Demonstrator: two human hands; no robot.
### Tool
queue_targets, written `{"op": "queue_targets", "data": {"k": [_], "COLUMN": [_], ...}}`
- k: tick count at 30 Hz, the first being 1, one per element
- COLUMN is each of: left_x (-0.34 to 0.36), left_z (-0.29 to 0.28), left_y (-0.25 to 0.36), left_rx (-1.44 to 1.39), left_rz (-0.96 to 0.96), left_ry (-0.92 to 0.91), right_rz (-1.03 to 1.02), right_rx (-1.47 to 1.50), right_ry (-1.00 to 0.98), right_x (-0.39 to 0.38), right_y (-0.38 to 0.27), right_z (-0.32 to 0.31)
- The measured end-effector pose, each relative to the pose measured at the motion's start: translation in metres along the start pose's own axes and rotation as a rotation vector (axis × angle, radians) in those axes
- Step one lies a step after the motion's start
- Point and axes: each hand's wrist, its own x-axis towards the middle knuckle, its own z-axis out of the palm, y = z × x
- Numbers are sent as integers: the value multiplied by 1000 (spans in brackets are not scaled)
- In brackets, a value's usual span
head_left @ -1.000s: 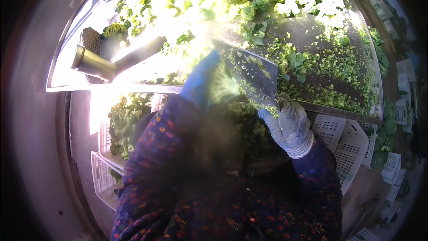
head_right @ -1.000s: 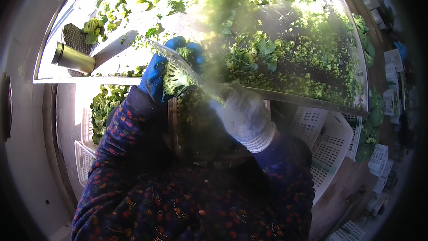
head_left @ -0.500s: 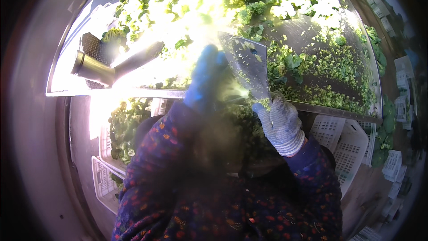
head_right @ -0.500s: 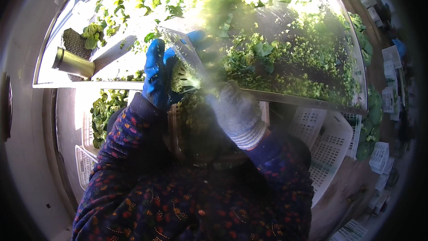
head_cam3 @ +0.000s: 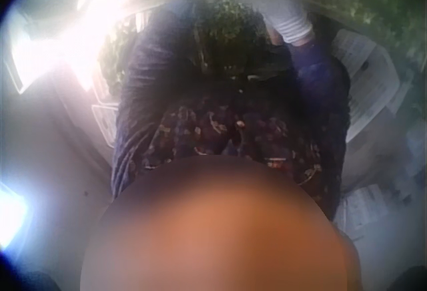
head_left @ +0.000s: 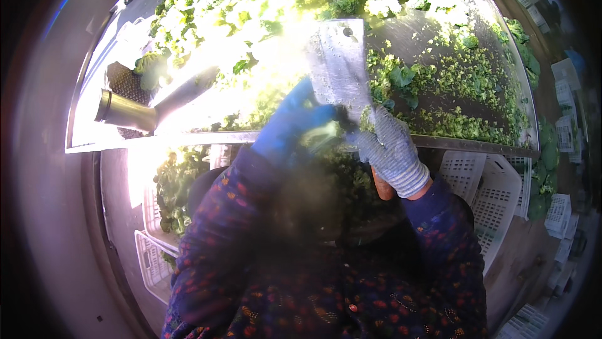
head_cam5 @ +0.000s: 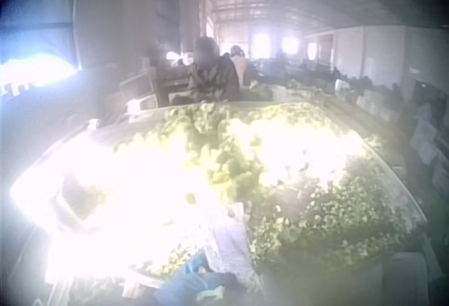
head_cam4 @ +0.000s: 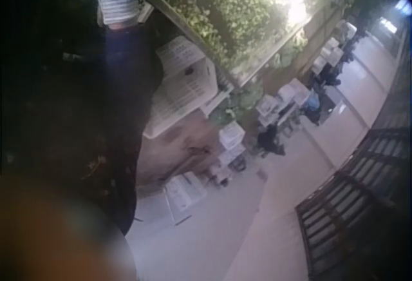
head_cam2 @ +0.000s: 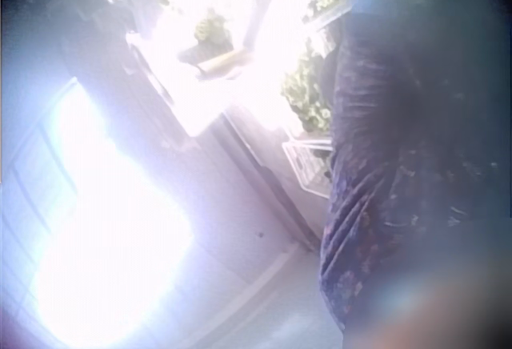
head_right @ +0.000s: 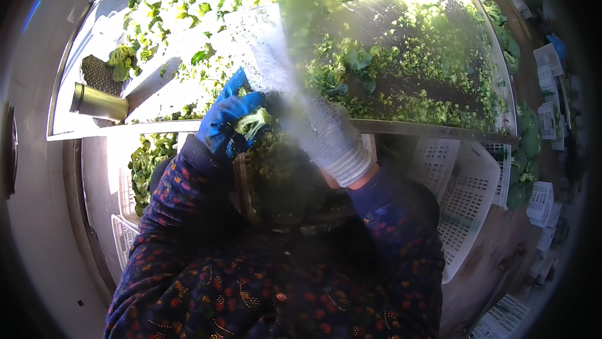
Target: The person repeatedly chops green leafy vegetables on a metal table using a large cleaver. The person holds the vegetables with a gloved left hand and chops with the right hand, accumulating chopped pieces on the table.
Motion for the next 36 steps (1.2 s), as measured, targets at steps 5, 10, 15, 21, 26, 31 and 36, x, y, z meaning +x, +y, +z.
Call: {"op": "queue_targets", "data": {"k": [5, 10, 15, 21, 26, 31, 36], "left_x": [0, 7, 13, 14, 15, 9, 10], "left_z": [-11, -13, -17, -42, -49, -45, -34], "left_y": [-1, 6, 2, -19, -34, -29, -19], "left_rx": [-450, -585, -855, -1019, -1125, -930, -793], "left_rz": [-26, 61, 57, 63, 34, 54, 4], "left_ry": [37, -134, 6, -420, -392, -296, -227], "right_rz": [350, 331, 307, 368, 337, 344, 297], "right_rx": [571, 475, 521, 541, 520, 549, 530], "right_ry": [-83, 190, 196, 104, 130, 115, 123], "right_x": [2, 6, 4, 2, 2, 2, -3], "right_y": [-9, -17, -16, -14, -15, -17, -14], "right_z": [-14, -30, -29, -26, -30, -31, -31]}}
